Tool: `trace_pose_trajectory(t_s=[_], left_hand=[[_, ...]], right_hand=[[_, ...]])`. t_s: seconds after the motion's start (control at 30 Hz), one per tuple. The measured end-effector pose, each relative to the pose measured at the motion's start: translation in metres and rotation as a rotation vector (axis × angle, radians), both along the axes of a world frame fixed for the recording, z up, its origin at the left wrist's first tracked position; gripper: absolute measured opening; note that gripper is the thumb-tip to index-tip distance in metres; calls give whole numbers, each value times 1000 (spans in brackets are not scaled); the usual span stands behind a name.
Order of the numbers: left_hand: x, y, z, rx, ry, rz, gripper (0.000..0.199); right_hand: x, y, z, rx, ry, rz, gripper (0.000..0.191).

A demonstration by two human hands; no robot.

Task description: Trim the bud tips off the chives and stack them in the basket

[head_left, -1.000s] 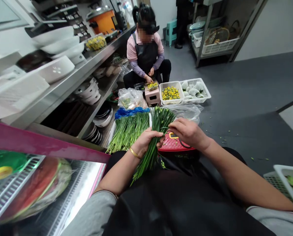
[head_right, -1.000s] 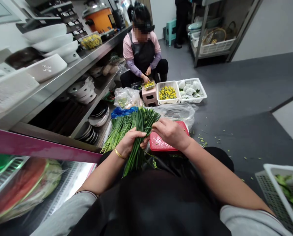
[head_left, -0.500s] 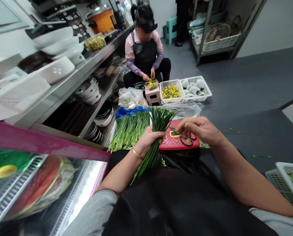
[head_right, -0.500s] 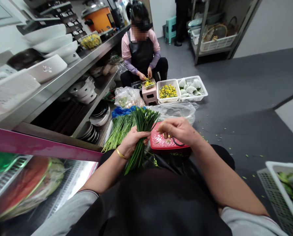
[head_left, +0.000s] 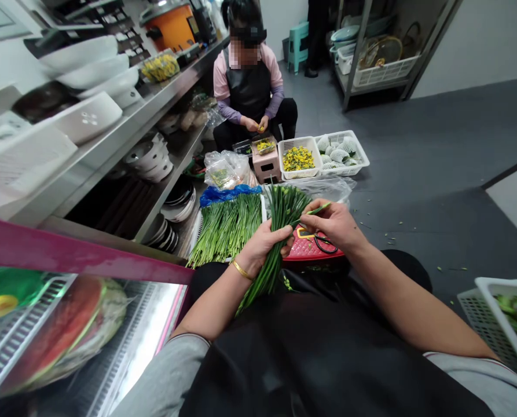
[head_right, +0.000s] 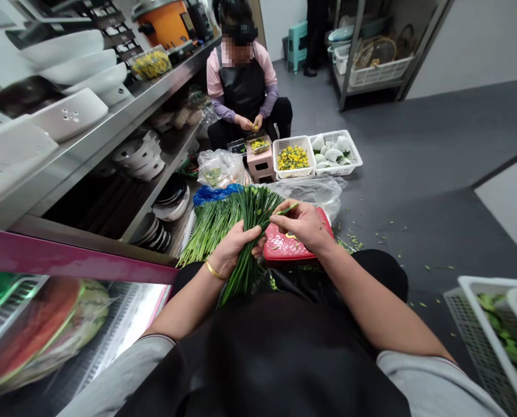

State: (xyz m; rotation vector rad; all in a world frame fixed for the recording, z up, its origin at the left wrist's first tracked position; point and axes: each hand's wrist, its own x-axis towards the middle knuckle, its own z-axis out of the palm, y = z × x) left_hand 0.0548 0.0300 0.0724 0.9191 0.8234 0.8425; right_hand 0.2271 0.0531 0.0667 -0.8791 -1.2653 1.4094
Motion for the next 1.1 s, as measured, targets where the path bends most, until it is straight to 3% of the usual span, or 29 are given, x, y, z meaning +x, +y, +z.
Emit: trace_pose_trajectory(t_s=[0.23,0.3,0.47,0.53,0.63,0.77,0.87,1.0,1.1], left_hand=[[-3,3,0,7,-3,-99,42],[-4,4,0,34,61,-56,40],[-2,6,2,120,213,16,39],[0,7,2,134,237,22,39],[3,7,2,137,238,10,39],[7,7,3,123,238,5,38],[9,7,5,134,231,2,37],[4,6,7,146,240,-10,36],[1,7,7,143,242,-6,37]], right_hand=[[10,-4,3,24,-114,18,35],[16,-3,4,150,-267,24,29],[28,-2,14,687,-882,-67,9],[29,-2,17,771,-982,-100,7],[23,-2,11,637,-739,-157,9],[1,2,-11,147,-169,-266,12],[-3,15,-24,-75,102,-349,14],[39,32,-20,-17,210,-495,19],[74,25,-3,186,-138,-357,27]])
